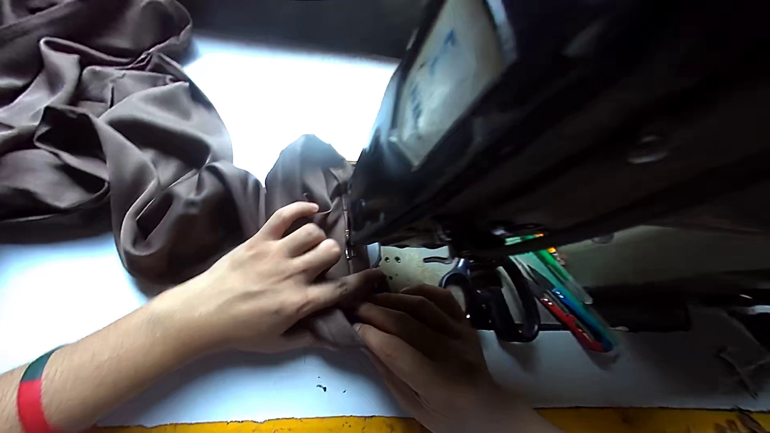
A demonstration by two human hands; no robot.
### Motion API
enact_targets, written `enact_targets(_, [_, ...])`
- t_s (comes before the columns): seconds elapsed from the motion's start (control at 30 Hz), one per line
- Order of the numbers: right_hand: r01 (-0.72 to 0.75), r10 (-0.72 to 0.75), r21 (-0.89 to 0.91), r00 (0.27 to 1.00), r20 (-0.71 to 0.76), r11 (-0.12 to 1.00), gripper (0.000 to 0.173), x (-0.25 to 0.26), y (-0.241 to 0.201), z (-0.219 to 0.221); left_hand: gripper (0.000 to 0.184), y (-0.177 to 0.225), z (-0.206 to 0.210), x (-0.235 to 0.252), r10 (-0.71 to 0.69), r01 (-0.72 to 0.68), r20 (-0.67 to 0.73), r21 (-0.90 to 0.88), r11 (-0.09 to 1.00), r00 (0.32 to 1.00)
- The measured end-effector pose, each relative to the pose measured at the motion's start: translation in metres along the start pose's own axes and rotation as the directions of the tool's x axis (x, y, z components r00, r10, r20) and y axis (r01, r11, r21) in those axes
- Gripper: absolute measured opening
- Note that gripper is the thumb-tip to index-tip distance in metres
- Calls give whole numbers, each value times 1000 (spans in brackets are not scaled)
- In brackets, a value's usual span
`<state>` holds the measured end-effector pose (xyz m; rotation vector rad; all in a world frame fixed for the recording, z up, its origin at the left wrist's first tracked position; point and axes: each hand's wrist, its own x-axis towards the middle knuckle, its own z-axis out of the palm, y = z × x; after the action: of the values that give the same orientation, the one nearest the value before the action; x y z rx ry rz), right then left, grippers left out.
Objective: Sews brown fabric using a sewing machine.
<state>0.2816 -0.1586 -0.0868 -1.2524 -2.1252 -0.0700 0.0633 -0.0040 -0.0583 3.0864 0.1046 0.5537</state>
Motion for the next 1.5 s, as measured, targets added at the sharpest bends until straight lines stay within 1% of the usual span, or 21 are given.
enact_targets(0.03, [15,-15,7,1000,-19,1000,11,-1,-1,0,49,10,-3,-3,-12,13,-39,10,1000,999])
enact_targets(0.1, [38,-37,25,998,-44,999,14,-2,-2,-2,30,32,-5,-10,-29,34,-162,30,999,986])
enact_targets(0.13, [45,-43,38,998,-54,998,16,-3,-2,-2,23,43,-6,-14,-33,45,-211,51,998,977])
enact_targets(0.2, [53,-50,41,996,-67,998,17,-4,-2,-2,16,61,-5,-20,-47,81,-273,115,990,961])
enact_targets(0.27, [57,-54,35,996,-75,998,17,-6,-1,-2,18,71,0,-21,-104,150,-282,149,977,954])
enact_targets(0.33, [67,-65,27,995,-77,997,18,-7,-1,-2,21,76,6,-19,-148,195,-288,141,971,946])
enact_targets(0.43, [71,-70,14,996,-53,997,19,-10,-1,-3,21,75,10,-20,-131,166,-279,104,981,951])
enact_targets(0.53, [84,-84,26,996,-12,996,20,-12,0,-5,22,76,13,-23,-147,166,-222,70,984,964])
enact_targets(0.6, [88,-88,61,996,-2,994,26,-10,2,-7,24,77,15,-24,-165,178,-192,50,983,967])
enact_targets(0.67, [49,-49,69,999,-4,996,33,-7,2,-10,23,78,15,-23,-178,189,-181,46,981,967])
enact_targets(0.77, [-31,33,-44,997,62,999,45,-2,-2,-10,23,79,15,-22,-194,204,-171,45,978,966])
enact_targets(0.87, [-25,40,-112,990,134,993,51,-2,-2,-6,24,78,16,-24,-200,210,-168,39,977,965])
enact_targets(1.03, [-18,37,-128,989,146,992,50,-4,-3,-6,26,76,16,-26,-196,201,-147,20,979,970])
enact_targets(1.23, [-20,44,-144,986,161,989,49,-1,-5,-4,25,66,21,-31,-190,178,-169,-85,980,967])
enact_targets(1.37, [-23,53,-153,980,193,988,49,3,-5,-4,26,60,18,-32,-174,159,-143,-111,981,974])
enact_targets(1.5, [-34,68,-175,979,191,984,49,6,-4,-4,26,56,17,-29,-173,155,-132,-131,979,976])
